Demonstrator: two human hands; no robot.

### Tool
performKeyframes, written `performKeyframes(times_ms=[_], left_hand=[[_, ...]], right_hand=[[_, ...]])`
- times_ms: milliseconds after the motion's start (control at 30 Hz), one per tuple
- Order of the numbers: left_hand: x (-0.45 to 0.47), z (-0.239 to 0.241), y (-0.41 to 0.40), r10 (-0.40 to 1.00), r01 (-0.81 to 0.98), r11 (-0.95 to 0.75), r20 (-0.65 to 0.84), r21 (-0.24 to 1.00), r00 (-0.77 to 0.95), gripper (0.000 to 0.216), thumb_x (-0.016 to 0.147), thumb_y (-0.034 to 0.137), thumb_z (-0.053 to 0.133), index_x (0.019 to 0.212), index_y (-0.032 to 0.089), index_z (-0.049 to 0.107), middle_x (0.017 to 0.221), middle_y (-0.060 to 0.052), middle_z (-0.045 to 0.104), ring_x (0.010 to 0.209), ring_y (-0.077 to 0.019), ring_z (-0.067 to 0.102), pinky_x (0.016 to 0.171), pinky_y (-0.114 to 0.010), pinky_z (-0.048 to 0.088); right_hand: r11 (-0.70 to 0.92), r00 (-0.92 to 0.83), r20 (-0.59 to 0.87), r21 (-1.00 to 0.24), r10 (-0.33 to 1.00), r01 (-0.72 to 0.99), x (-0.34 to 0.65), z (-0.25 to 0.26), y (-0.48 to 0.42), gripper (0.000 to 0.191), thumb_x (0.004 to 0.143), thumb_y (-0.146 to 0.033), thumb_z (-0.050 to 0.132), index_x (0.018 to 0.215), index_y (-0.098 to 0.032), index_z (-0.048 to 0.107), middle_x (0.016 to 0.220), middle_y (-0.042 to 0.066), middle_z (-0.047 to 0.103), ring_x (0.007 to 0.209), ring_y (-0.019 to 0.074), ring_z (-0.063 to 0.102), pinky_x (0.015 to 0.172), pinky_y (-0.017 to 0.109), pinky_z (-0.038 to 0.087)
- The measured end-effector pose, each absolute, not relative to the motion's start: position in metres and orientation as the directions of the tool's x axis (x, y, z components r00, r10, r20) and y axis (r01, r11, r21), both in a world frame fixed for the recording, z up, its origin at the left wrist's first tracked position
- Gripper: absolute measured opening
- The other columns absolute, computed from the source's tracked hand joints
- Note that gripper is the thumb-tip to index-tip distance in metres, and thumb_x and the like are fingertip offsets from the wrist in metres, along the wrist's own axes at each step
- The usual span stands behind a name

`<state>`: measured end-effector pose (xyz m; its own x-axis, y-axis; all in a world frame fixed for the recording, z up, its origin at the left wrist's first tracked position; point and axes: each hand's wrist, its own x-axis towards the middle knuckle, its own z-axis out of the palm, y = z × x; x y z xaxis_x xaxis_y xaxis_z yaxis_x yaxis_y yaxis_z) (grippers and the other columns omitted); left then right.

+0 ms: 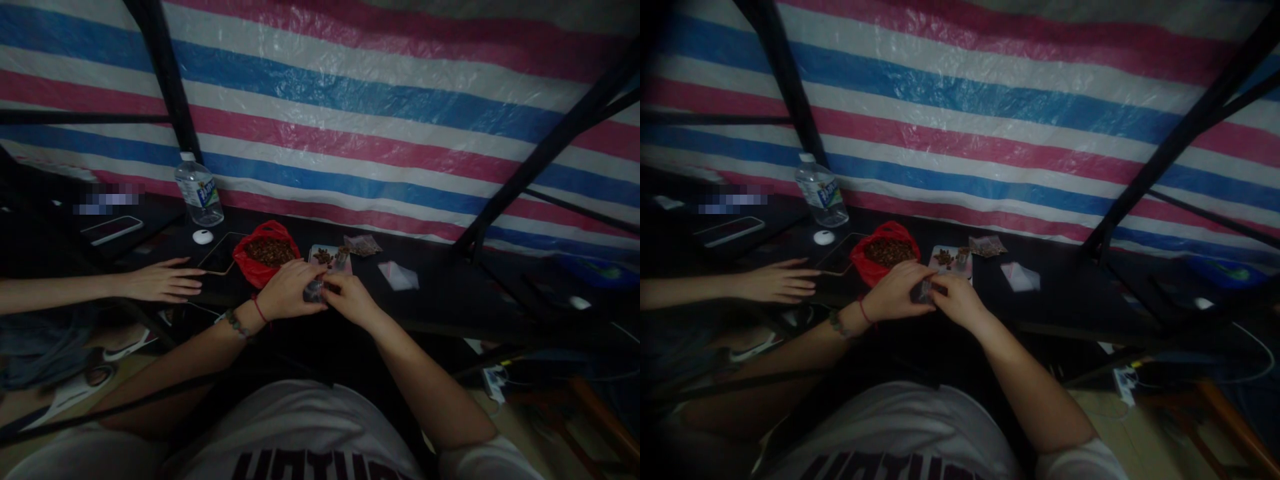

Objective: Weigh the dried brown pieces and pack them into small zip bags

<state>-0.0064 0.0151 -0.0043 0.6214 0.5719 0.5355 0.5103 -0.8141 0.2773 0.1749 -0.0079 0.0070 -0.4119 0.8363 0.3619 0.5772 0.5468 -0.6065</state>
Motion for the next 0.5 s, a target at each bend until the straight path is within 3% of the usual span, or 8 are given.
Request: performKeyframes(times_ms=[167,367,500], left_hand=[[-0.005,0.001,0.012,0.589,0.503,-0.807,0.492,0.310,0.641,0.060,0.067,0.051,0.069,0.116,0.019,0.055,0.109,-0.011,0.063,0.103,-0.0277,0.057,0.093,-0.041,0.040],[0.000,-0.005,0.009,0.597,0.497,-0.802,0.476,0.331,0.645,0.068,0.064,0.051,0.072,0.121,0.019,0.053,0.115,-0.011,0.061,0.106,-0.0284,0.057,0.092,-0.041,0.041],[-0.018,0.009,0.024,0.614,0.512,-0.789,0.467,0.339,0.636,0.072,0.066,0.058,0.067,0.124,0.018,0.053,0.120,-0.012,0.060,0.110,-0.0287,0.055,0.096,-0.041,0.040]], right_hand=[[0.532,-0.427,0.327,-0.622,0.843,0.574,0.176,0.004,-0.005,0.020,0.081,-0.010,0.052,0.074,-0.017,0.070,0.073,0.001,0.068,0.068,0.0136,0.060,0.065,0.024,0.042],[0.503,-0.413,0.299,-0.632,0.860,0.589,0.177,0.001,-0.003,0.016,0.069,-0.009,0.065,0.082,-0.016,0.071,0.078,0.002,0.070,0.071,0.0157,0.062,0.064,0.024,0.043],[0.485,-0.399,0.291,-0.653,0.870,0.581,0.180,0.002,-0.002,0.026,0.071,-0.011,0.064,0.096,-0.017,0.071,0.083,0.003,0.071,0.071,0.0152,0.062,0.066,0.025,0.045]])
